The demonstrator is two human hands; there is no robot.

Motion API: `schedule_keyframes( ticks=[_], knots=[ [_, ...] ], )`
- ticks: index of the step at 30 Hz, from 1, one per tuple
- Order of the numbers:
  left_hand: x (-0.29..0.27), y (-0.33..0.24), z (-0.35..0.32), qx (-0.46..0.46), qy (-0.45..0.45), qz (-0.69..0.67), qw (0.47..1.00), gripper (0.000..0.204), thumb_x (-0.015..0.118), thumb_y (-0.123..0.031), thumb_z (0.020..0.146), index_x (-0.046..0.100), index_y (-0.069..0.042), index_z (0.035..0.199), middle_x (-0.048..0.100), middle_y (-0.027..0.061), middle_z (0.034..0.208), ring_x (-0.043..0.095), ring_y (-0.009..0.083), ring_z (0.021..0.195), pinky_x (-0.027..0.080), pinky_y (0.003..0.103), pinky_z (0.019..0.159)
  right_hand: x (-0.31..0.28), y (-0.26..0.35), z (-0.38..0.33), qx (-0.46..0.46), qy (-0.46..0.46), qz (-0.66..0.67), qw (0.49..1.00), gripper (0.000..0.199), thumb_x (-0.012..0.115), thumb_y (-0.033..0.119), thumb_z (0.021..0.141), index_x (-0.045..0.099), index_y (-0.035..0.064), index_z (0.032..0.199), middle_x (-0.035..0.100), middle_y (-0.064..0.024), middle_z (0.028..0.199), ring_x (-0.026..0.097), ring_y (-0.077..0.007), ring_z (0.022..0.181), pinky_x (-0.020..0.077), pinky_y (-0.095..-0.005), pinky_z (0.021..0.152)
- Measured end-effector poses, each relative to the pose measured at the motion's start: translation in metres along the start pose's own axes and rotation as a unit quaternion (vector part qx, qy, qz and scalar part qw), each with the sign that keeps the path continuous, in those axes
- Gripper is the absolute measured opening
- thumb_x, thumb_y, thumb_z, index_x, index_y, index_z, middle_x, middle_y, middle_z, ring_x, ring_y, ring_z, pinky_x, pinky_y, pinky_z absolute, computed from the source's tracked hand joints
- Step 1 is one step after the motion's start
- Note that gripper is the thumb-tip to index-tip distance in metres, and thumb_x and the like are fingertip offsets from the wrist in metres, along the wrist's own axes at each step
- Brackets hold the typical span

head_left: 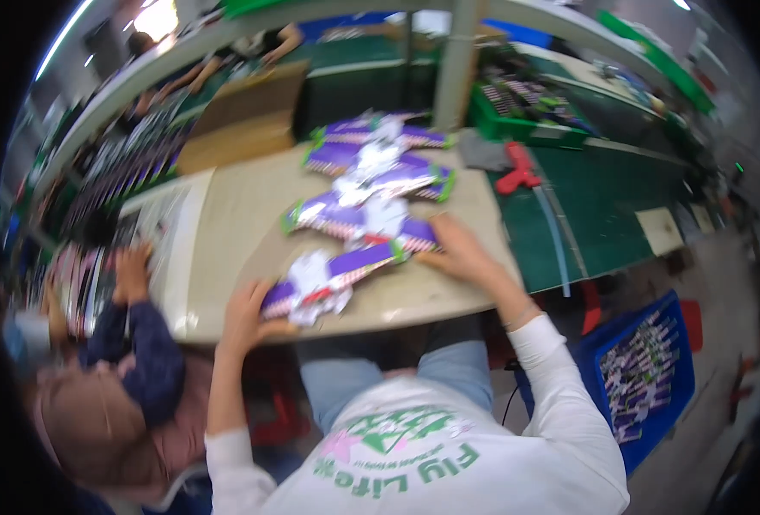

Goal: The person assembles plastic toy components by hand on a production line, joining them with a hot glue gun.

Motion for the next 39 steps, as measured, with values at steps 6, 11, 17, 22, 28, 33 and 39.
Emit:
schedule_keyframes(
  ticks=[6,11,17,22,28,33,39],
  knots=[
    [-0.029,0.003,-0.067,-0.115,-0.102,-0.097,0.983,0.069,0.087,-0.029,0.065,0.061,0.001,0.121,0.059,0.0137,0.093,0.061,0.0288,0.085,0.048,0.037,0.077,-0.002,0.026,0.003,0.003,-0.019,-0.028,0.999,0.058,0.076,0.04,0.077,0.045,-0.0012,0.105,0.062,-0.0246,0.09,0.062,-0.0445,0.082,0.0494,-0.0499,0.072],
    [-0.034,0.048,-0.089,-0.248,-0.24,-0.047,0.937,0.059,0.081,-0.024,0.078,0.058,0.007,0.123,0.064,0.0194,0.107,0.061,0.0308,0.097,0.047,0.038,0.088,0.006,0.041,0.0,0.05,0.039,0.075,0.995,0.058,0.072,0.048,0.081,0.047,0.0023,0.106,0.064,-0.0251,0.087,0.064,-0.0452,0.083,0.0487,-0.0497,0.074],
    [-0.039,0.103,-0.045,-0.283,-0.214,0.18,0.918,0.064,0.071,-0.046,0.083,0.06,0.002,0.124,0.061,0.0315,0.112,0.056,0.047,0.107,0.043,0.051,0.093,0.039,0.07,0.0,0.013,0.04,0.069,0.997,0.035,0.069,0.017,0.077,0.047,0.0019,0.101,0.064,-0.0257,0.086,0.063,-0.0449,0.084,0.0489,-0.0525,0.073],
    [-0.023,0.021,0.011,-0.189,-0.323,0.007,0.927,0.03,0.063,-0.02,0.092,0.064,0.004,0.111,0.066,0.0258,0.104,0.061,0.0399,0.104,0.047,0.042,0.087,0.03,0.072,-0.003,-0.019,0.015,-0.046,0.999,0.037,0.064,-0.001,0.071,0.044,0.0005,0.101,0.062,-0.0235,0.085,0.063,-0.0444,0.075,0.0502,-0.0527,0.065],
    [0.044,-0.058,0.028,-0.148,-0.191,-0.27,0.932,0.043,0.061,-0.013,0.094,0.052,0.003,0.133,0.058,0.0113,0.076,0.056,0.019,0.068,0.048,0.032,0.069,0.041,0.073,0.003,-0.026,0.059,-0.17,0.983,0.025,0.058,-0.002,0.077,0.044,-0.0016,0.098,0.061,-0.022,0.081,0.066,-0.0394,0.066,0.0523,-0.0478,0.057],
    [0.054,-0.046,0.045,-0.193,-0.141,-0.578,0.78,0.05,0.064,-0.008,0.093,0.047,0.001,0.14,0.051,-0.0071,0.077,0.043,0.0028,0.069,0.036,0.019,0.064,0.048,0.059,0.003,-0.049,0.033,-0.192,0.98,0.021,0.055,0.005,0.082,0.049,-0.0023,0.101,0.064,-0.0164,0.076,0.067,-0.0332,0.064,0.0531,-0.0414,0.053],
    [0.033,-0.064,0.06,-0.18,-0.129,-0.458,0.861,0.039,0.066,-0.006,0.09,0.059,0.001,0.127,0.057,-0.0057,0.073,0.046,0.0018,0.068,0.036,0.02,0.062,0.045,0.072,0.002,-0.147,-0.026,-0.204,0.968,0.016,0.055,0.004,0.08,0.048,-0.0026,0.092,0.058,-0.0123,0.071,0.064,-0.0268,0.062,0.052,-0.0356,0.051]
  ],
)
Point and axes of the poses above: each hand's wrist, its own z-axis towards the middle knuckle, its own x-axis out of the palm, y = z × x, the point moved 3 cm from there along z, towards the middle knuckle
